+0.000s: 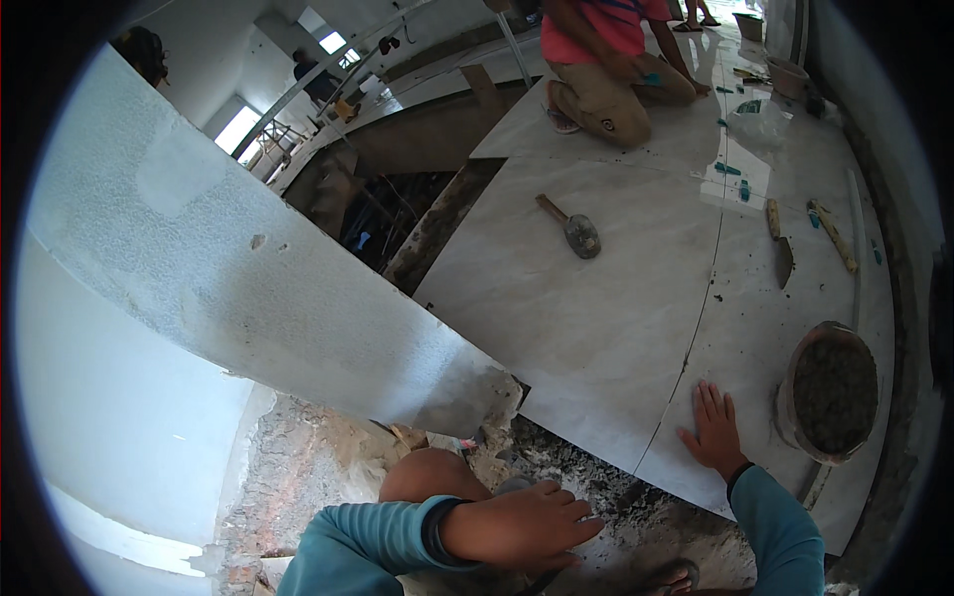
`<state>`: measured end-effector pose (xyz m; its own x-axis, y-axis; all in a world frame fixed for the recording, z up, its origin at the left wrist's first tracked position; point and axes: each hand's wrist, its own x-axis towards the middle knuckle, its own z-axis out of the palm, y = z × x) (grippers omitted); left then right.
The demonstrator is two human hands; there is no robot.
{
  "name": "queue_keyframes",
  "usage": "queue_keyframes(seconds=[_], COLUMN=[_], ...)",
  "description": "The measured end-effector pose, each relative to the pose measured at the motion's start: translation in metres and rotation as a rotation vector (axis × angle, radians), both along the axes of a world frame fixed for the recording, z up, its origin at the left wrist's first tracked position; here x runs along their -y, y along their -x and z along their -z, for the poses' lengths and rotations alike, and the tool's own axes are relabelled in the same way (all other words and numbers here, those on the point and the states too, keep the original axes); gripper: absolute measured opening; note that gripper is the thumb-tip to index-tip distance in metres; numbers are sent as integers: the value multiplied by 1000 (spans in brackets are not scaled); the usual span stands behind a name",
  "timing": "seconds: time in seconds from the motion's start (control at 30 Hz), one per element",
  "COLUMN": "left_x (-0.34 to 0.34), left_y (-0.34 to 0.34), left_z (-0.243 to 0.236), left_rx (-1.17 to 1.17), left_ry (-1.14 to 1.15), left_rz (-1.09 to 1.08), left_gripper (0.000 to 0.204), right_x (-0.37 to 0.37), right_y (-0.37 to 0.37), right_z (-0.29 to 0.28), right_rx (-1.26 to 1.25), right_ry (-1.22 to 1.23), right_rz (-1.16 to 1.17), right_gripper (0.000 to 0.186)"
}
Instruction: The person installs floor tiles by pressing and tapping them with a rubber mallet, then inserts tile leveling spacers and wedges into the joints between the tiles by hand.
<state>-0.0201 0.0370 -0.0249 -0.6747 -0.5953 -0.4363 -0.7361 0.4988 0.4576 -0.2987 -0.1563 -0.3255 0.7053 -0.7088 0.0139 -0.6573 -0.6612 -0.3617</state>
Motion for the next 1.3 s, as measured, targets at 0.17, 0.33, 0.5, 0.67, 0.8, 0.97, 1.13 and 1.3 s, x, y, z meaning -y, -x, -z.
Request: queue_keyframes(seconds=[0.17, 0.33, 0.5, 0.67, 0.8, 0.97, 1.13, 1.3], left_x=[-1, -6, -4, -6, 1, 5, 3, 4], left_y=[1, -1, 0, -3, -4, 3, 3, 3], left_z=[3, 7, 6, 4, -9, -10, -12, -15], left_rx=[4, -28, -12, -79, -12, -13, -4, 17], left_ry=[-7, 38, -9, 50, 0, -12, -41, -47], left_rz=[3, -1, -4, -28, -34, -32, -49, -56], left_gripper=[52, 53, 53, 51, 55, 55, 56, 57], right_x=[0, -1, -3, 0, 3, 0, -2, -3], right_y=[2, 2, 4, 2, -3, 4, 1, 3], right_z=[0, 1, 3, 3, 16, 9, 5, 4], right_rx=[3, 5, 0, -16, -10, -15, -16, -7], right_ry=[-15, -11, -19, -36, 37, 44, 49, 47], right_rz=[2, -4, 1, 7, 3, 18, 8, 12], right_gripper=[85, 84, 84, 85, 81, 79, 79, 81])
